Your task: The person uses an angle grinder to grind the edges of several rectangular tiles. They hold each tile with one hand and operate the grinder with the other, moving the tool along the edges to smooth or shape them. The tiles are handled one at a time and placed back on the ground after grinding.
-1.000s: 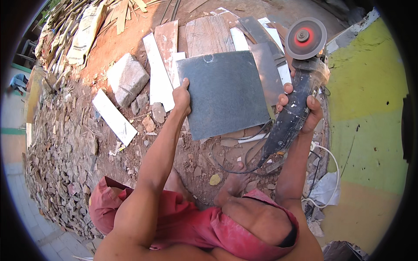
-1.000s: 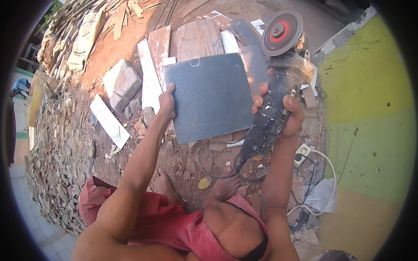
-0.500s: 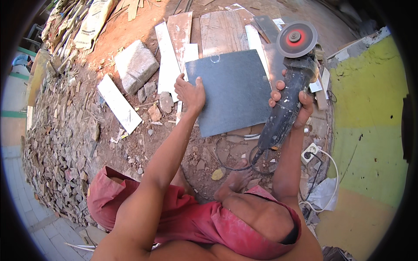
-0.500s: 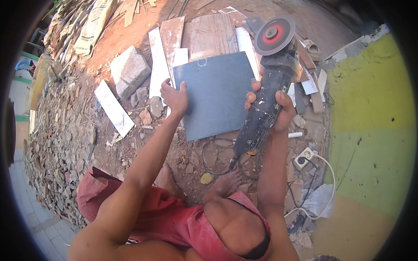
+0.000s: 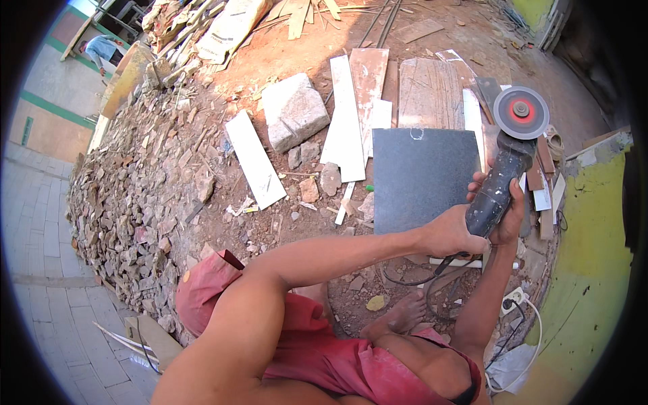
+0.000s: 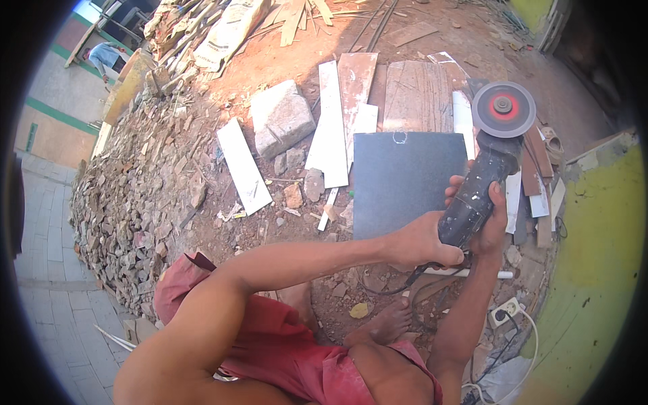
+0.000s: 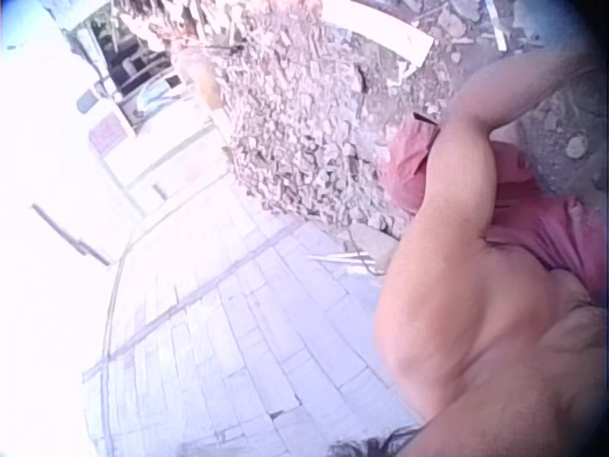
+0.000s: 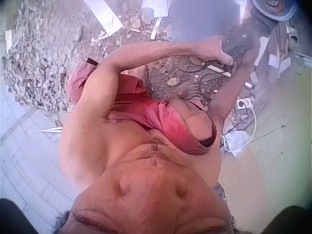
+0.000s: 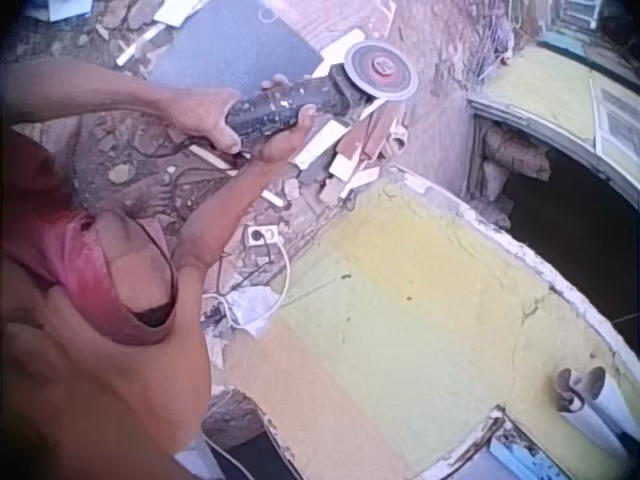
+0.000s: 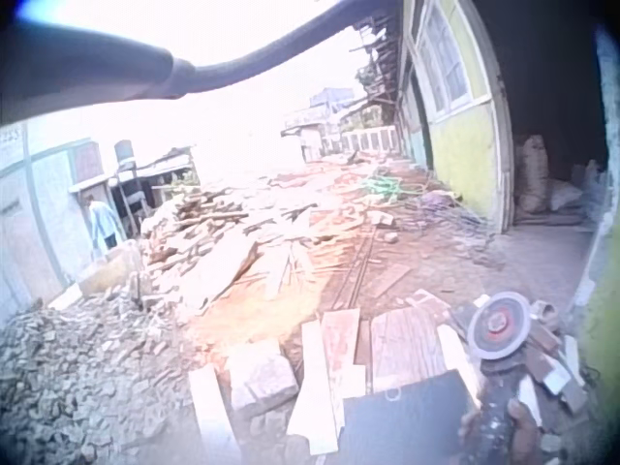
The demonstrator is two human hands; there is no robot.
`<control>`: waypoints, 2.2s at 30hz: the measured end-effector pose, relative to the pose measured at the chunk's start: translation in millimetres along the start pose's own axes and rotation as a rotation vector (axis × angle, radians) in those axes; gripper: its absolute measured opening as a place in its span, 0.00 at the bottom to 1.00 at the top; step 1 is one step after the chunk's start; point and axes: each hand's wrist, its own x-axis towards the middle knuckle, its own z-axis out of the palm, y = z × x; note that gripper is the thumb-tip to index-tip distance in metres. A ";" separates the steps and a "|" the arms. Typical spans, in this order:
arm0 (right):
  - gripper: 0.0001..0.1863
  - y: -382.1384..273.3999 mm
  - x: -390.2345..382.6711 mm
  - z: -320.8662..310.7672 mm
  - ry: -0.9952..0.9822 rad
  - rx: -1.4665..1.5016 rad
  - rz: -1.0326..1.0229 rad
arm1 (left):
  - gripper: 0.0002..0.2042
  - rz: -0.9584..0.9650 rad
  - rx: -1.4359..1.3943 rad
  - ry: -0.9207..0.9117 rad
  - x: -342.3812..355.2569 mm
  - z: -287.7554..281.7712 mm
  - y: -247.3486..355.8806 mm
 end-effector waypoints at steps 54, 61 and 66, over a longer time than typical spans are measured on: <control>0.25 189.8 100.1 58.3 -0.292 0.197 0.562 | 0.17 0.085 -0.483 0.834 -64.7 -169.4 -152.6; 0.24 193.5 100.9 52.4 -0.280 0.201 0.553 | 0.17 0.066 -0.420 0.881 -61.4 -163.1 -144.4; 0.24 193.4 102.5 54.9 -0.313 0.180 0.557 | 0.16 0.094 -0.468 0.810 -66.1 -171.3 -153.0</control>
